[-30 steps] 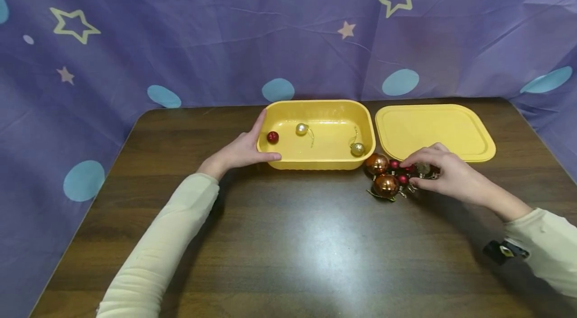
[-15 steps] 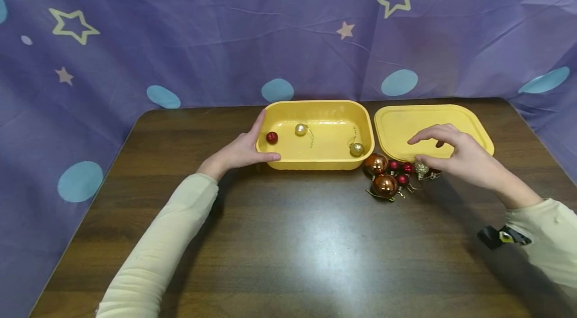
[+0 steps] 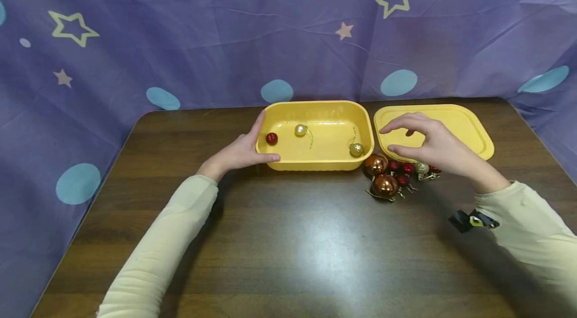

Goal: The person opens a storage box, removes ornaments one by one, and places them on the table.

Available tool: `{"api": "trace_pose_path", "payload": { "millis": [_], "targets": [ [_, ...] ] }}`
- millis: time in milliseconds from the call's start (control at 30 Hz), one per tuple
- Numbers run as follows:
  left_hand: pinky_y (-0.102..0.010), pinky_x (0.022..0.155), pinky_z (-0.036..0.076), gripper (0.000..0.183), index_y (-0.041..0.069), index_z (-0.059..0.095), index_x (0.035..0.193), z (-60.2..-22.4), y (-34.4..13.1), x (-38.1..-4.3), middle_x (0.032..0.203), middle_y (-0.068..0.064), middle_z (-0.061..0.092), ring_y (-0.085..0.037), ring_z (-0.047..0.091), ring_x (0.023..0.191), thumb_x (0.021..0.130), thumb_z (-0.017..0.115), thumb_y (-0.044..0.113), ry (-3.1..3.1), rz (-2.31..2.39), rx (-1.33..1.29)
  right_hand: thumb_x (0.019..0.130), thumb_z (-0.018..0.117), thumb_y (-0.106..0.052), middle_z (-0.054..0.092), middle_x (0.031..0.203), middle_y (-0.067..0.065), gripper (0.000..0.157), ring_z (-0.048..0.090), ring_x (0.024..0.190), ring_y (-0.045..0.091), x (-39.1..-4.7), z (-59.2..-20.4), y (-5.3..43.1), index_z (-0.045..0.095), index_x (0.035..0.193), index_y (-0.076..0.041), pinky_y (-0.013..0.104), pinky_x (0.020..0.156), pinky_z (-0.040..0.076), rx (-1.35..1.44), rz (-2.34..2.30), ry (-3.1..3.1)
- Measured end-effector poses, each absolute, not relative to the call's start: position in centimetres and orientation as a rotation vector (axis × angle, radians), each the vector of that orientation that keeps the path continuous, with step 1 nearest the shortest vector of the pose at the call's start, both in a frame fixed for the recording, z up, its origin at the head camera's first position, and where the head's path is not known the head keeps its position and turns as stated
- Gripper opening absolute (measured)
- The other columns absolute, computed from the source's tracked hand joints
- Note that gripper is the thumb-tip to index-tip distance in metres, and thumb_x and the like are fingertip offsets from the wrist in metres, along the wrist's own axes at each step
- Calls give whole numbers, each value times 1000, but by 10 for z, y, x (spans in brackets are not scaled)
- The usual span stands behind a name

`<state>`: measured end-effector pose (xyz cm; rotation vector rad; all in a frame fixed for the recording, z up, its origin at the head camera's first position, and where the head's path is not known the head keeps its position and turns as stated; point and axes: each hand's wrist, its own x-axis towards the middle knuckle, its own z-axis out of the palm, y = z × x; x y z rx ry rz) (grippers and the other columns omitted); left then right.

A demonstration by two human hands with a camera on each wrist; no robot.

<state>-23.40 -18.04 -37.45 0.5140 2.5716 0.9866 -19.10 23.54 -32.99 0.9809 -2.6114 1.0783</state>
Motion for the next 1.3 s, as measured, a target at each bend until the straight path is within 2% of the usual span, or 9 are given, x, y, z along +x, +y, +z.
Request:
{"api": "trace_pose_path", "payload": {
  "millis": [233,433,567,700,833,933,1067,1167,1300],
  "targets": [
    [-48,98,40,121,26,-19,153,-374,-181,-233,135,-25,50,-30,56,104,80,75,48,2575,975,504,80,77,-3,65,108,-6,36,52,102,10,-200,-324,211,70,113,-15,24,83,39,1053,1136,-2599],
    [-47,98,40,121,31,-20,151,-373,-181,-234,133,-25,52,-30,56,104,80,76,49,2578,972,498,82,74,-5,65,109,-2,32,52,96,17,-212,-320,190,70,113,-12,29,75,41,1122,1096,-2616],
    [-46,97,41,121,31,-20,151,-372,-181,-234,132,-24,52,-29,57,102,79,76,51,2573,977,501,83,73,-7,66,111,1,30,52,98,19,-221,-319,174,70,113,-10,36,79,41,1163,1078,-2653],
    [-46,95,42,121,32,-20,151,-374,-181,-234,128,-22,56,-29,57,99,79,75,51,2569,987,506,84,74,-7,66,112,4,28,52,108,23,-229,-318,158,70,111,-7,42,89,40,1230,1082,-2669],
    [-45,94,42,121,34,-20,151,-374,-180,-234,127,-22,57,-29,58,97,79,75,51,2576,980,497,84,74,-9,66,111,5,27,54,109,24,-233,-318,144,70,111,-5,43,94,39,1277,1082,-2663],
    [-46,96,42,121,31,-20,151,-374,-179,-233,135,-23,51,-30,57,102,79,75,52,2578,970,499,84,74,-10,67,110,5,27,55,107,24,-236,-317,136,70,111,-6,42,94,40,1284,1077,-2661],
    [-47,99,40,121,29,-19,152,-372,-179,-234,141,-24,45,-31,55,107,79,76,51,2585,966,500,84,74,-10,67,108,5,26,58,102,25,-240,-318,125,70,110,-5,41,88,45,1275,1082,-2675],
    [-46,99,40,121,30,-19,152,-371,-178,-234,140,-24,46,-30,55,107,79,76,51,2584,973,497,84,73,-9,68,107,7,26,59,98,23,-243,-320,116,70,109,-3,40,83,49,1286,1081,-2684],
    [-45,98,40,121,31,-18,152,-371,-179,-233,137,-22,49,-29,56,105,79,75,52,2572,982,491,83,73,-7,68,107,8,27,60,98,22,-248,-327,103,70,109,-2,41,83,50,1330,1096,-2702]
  ]
}}
